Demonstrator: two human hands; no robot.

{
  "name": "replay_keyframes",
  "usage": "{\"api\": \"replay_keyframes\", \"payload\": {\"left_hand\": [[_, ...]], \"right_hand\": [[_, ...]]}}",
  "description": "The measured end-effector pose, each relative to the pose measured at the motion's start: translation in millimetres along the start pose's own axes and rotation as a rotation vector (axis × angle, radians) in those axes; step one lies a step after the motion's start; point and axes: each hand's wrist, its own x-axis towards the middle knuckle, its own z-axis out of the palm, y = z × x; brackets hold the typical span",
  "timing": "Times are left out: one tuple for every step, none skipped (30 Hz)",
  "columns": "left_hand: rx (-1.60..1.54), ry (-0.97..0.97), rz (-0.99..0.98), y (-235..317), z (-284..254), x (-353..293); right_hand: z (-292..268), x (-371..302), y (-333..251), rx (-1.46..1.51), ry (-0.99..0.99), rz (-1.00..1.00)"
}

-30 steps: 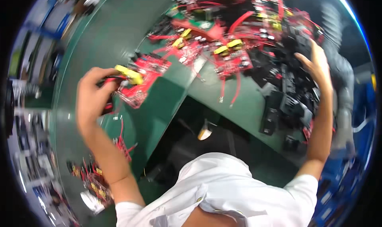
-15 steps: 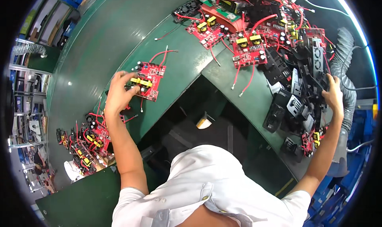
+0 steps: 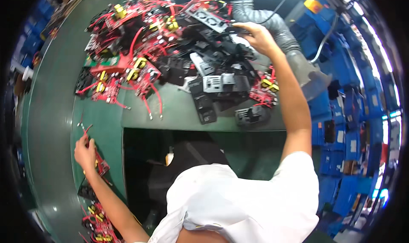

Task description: Connecting wires and assembling components onto electronic circuit boards on a factory production line.

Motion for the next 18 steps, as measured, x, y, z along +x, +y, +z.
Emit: {"api": "replay_keyframes", "payload": {"left_hand": [[-0.019,0.004,-0.011,2.0,-0.3,2.3],[-0.076,-0.041,-0.028,2.7,-0.8,4.2],[-0.131,-0.086,-0.045,2.7,-1.3,6.7],[-0.115,-0.142,-0.091,-2.1,-4.7,6.4],[-0.129,-0.142,-0.084,-0.3,-2.6,5.4],[-0.145,-0.130,-0.070,2.5,-0.5,4.8],[-0.148,-0.115,-0.062,-0.9,-4.5,3.5],[-0.161,-0.140,-0.095,10.2,-13.1,3.3],[-0.135,-0.129,-0.091,13.2,-13.1,1.2],[-0.113,-0.111,-0.089,16.6,-12.7,0.8],[-0.152,-0.177,-0.106,16.2,-17.6,1.9],[-0.240,-0.047,-0.033,10.4,-8.9,-0.5],[-0.308,0.092,0.026,0.4,-8.0,-8.8],[-0.439,0.112,-0.038,28.5,-23.3,-11.4],[-0.718,0.100,-0.028,50.9,-27.8,-11.5],[-1.096,-0.049,-0.126,71.3,-29.7,-14.8],[-1.496,-0.277,-0.206,105.4,-42.1,-17.1],[-1.804,-0.448,-0.214,128.7,-71.6,-24.8]], "right_hand": [[-0.9,-4.9,6.4,0.134,-0.003,0.083],[-3.5,-8.3,11.3,0.214,-0.010,0.170],[-4.1,-9.6,16.2,0.300,-0.038,0.250],[0.8,-10.9,12.8,0.354,-0.043,0.342],[-1.8,-12.4,8.3,0.510,-0.067,0.500],[-12.5,-15.3,10.0,0.614,-0.167,0.487],[-17.1,-19.0,4.7,0.658,-0.129,0.502],[-18.3,-19.1,-8.6,0.706,-0.099,0.515],[-21.0,-23.0,-23.1,0.693,-0.051,0.495],[-28.8,-25.8,-32.6,0.585,-0.057,0.353],[-29.5,-26.9,-44.3,0.488,-0.067,0.209],[-24.3,-26.8,-76.5,0.176,0.024,-0.050],[-15.5,-24.2,-102.4,-0.037,0.075,-0.192],[-1.5,-23.4,-128.6,-0.041,0.131,-0.309],[15.9,-25.3,-153.5,0.047,0.126,-0.317],[33.1,-23.4,-183.9,0.043,0.092,-0.382],[51.0,-25.0,-209.6,0.099,0.075,-0.419],[68.1,-23.2,-227.0,0.223,0.039,-0.508]]}}
